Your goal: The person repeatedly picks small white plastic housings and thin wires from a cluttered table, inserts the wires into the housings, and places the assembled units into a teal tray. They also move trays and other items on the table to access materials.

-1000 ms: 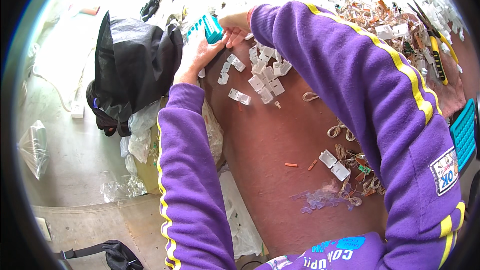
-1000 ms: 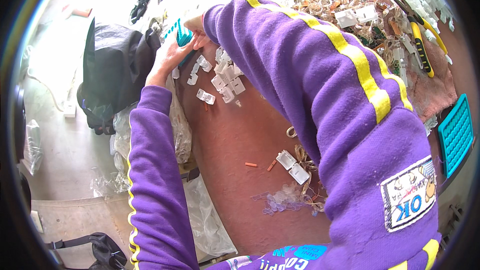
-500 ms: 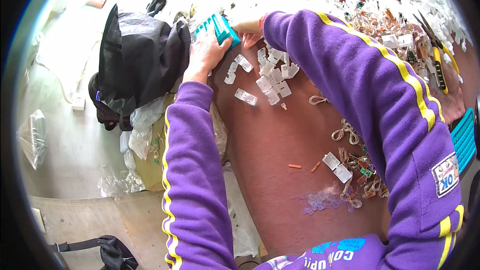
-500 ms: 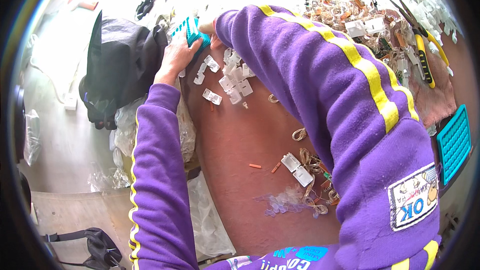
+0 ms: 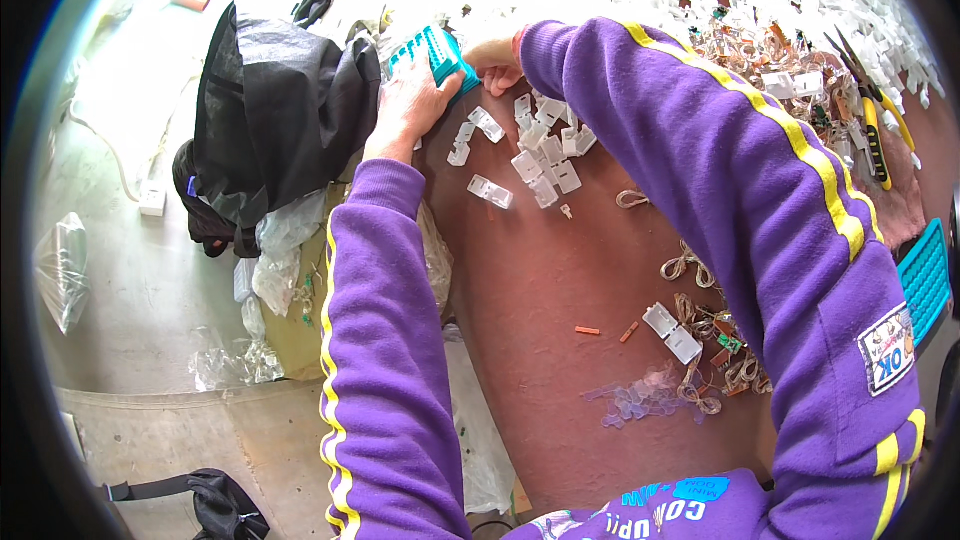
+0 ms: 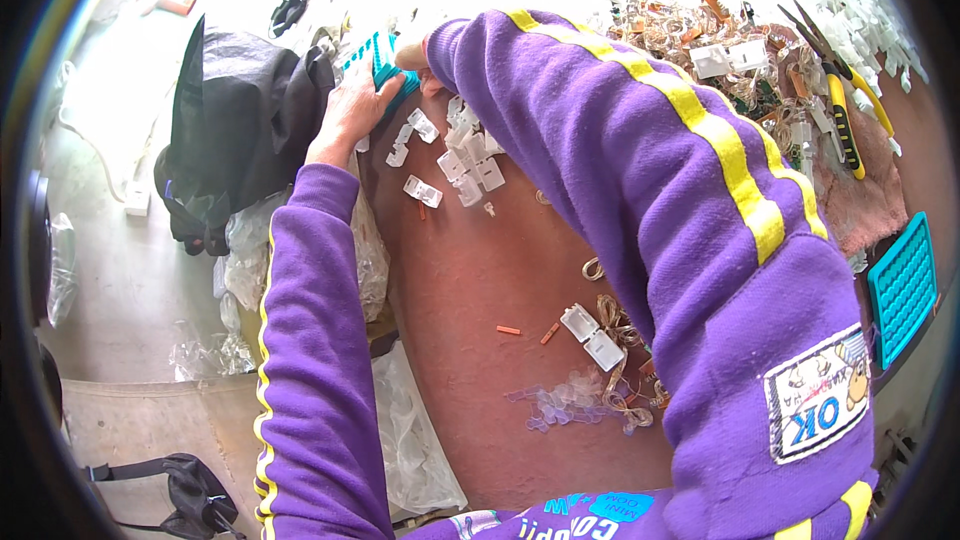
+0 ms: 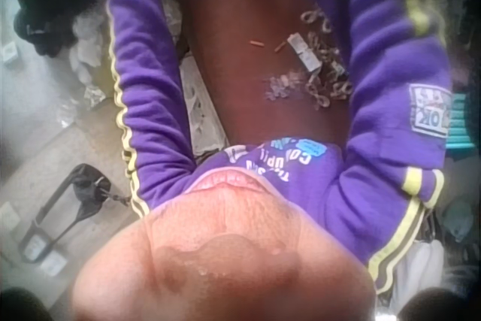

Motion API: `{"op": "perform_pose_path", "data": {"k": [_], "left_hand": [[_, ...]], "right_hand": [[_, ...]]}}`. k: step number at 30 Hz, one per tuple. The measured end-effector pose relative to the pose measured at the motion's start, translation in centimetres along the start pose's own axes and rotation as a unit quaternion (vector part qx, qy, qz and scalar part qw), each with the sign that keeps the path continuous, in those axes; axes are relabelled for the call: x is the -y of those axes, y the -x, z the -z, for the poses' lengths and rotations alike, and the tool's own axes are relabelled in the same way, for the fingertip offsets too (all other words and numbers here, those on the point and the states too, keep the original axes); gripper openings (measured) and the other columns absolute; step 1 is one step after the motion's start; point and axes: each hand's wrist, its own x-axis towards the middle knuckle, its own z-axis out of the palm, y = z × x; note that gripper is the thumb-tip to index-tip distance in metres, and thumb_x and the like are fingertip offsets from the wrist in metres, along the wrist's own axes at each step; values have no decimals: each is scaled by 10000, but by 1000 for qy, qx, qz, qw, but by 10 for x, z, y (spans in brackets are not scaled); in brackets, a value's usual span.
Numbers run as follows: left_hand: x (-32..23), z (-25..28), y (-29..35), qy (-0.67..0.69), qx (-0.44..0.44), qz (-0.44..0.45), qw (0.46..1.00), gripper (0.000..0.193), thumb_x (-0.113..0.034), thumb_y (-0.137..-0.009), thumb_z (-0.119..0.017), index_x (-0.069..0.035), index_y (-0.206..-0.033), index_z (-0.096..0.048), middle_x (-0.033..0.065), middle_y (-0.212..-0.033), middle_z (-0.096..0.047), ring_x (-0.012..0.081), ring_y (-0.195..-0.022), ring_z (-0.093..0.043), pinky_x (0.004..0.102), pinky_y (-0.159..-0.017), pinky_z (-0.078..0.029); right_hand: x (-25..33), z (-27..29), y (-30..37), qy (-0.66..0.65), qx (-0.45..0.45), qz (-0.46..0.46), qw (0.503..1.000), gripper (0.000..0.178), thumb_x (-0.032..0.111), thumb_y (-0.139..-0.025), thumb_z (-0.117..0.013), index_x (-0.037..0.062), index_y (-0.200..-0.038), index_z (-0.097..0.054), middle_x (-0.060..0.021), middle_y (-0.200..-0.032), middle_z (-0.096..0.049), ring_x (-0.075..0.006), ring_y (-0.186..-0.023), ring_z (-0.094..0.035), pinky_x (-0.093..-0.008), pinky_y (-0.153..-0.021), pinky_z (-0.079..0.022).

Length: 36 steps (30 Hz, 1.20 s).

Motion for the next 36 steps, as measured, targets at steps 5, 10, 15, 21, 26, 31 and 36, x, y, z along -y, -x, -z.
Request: {"op": "perform_pose_path", "data": {"k": [5,10,15,21,26,31,36], "left_hand": [[2,-2,-1,-19,1,-3,1000,761,-567,-863,-548,26,-1334,-477,254,-1320,-532,396,-1182,-557,470,-976,-458],[3,-8,0,-32,-24,-17,999,772,-585,-860,-548,28,-1324,-480,280,-1293,-534,421,-1173,-550,472,-969,-464],[4,-8,1,3,-39,-29,999,810,-578,-840,-585,24,-1362,-440,301,-1307,-511,452,-1191,-522,484,-983,-457],[7,0,0,35,10,-7,999,842,-565,-848,-574,5,-1432,-367,326,-1385,-436,447,-1298,-430,478,-1067,-382],[12,13,3,81,73,10,994,837,-543,-858,-544,-3,-1462,-331,305,-1453,-374,434,-1349,-372,434,-1111,-324],[17,24,3,140,131,43,981,824,-503,-851,-543,-44,-1491,-300,258,-1510,-319,377,-1397,-325,382,-1137,-287],[24,24,6,167,106,34,980,826,-463,-823,-559,-36,-1482,-306,259,-1481,-366,381,-1365,-374,370,-1120,-313]], "right_hand": [[19,-9,21,24,-42,-55,997,446,465,-845,-593,24,-908,-609,-103,-725,-664,-122,-496,-616,-214,-411,-484],[21,-11,13,44,-9,-45,998,464,464,-866,-552,5,-916,-605,-119,-761,-671,-147,-535,-643,-235,-419,-505],[1,-5,6,-84,30,-29,996,490,539,-876,-548,52,-927,-575,-47,-805,-607,-121,-596,-629,-194,-494,-516],[-3,-5,23,-180,-1,30,983,310,356,-906,-521,47,-901,-550,-59,-805,-600,-130,-638,-624,-210,-555,-525],[13,2,31,-145,-15,-1,989,216,258,-900,-516,45,-888,-549,-70,-808,-609,-156,-632,-628,-236,-569,-542],[7,-4,35,-215,-14,70,974,203,209,-908,-519,17,-964,-554,-99,-834,-605,-198,-699,-650,-270,-627,-579],[9,-20,29,-297,-70,117,945,288,244,-937,-524,-28,-1028,-535,-156,-924,-593,-254,-812,-659,-317,-734,-608]]}}
